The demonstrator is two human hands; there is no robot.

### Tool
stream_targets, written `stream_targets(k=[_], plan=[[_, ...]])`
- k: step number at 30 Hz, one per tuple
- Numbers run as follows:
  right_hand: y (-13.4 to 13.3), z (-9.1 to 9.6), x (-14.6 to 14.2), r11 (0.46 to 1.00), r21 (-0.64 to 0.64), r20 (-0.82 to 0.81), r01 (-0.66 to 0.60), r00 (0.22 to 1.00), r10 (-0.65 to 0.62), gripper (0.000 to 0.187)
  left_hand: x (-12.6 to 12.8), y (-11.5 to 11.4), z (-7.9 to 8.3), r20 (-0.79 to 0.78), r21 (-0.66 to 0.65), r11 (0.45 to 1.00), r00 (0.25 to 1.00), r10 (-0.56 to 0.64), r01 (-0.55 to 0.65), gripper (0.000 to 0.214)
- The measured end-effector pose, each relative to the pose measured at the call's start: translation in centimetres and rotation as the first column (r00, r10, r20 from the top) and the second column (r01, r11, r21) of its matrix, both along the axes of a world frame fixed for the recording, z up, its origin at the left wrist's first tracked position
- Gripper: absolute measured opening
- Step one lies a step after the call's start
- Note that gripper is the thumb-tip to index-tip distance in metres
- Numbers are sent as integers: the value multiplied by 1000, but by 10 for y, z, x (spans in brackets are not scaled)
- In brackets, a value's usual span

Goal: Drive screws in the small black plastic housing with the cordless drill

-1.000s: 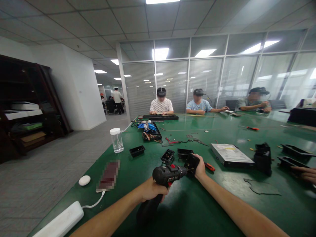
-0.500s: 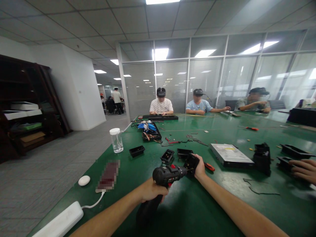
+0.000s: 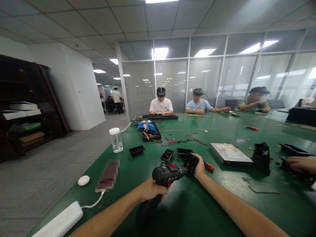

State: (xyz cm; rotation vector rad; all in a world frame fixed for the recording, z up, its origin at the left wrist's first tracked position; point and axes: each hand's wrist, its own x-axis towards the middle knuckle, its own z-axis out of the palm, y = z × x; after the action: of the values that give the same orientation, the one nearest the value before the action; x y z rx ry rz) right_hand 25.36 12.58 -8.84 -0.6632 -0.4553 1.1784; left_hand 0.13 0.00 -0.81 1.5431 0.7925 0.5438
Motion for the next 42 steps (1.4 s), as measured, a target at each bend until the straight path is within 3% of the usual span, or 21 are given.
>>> stream_targets(k=[17, 23, 30, 42], plan=[[-2, 2, -1, 1000, -14, 43, -13, 999, 13, 22, -1, 2, -2, 15, -29, 1000, 1000, -3, 3, 17], [-7, 7, -4, 998, -8, 82, 69, 994, -69, 21, 0, 1, 5, 11, -60, 998, 1000, -11, 12, 13], [-4, 4, -2, 1000, 3, 51, 16, 999, -16, 21, 0, -1, 8, 34, -49, 998, 999, -31, 33, 15], [-7, 6, -3, 999, -7, 84, 33, 996, -32, 22, -1, 1, 3, 23, -47, 999, 1000, -16, 17, 15]])
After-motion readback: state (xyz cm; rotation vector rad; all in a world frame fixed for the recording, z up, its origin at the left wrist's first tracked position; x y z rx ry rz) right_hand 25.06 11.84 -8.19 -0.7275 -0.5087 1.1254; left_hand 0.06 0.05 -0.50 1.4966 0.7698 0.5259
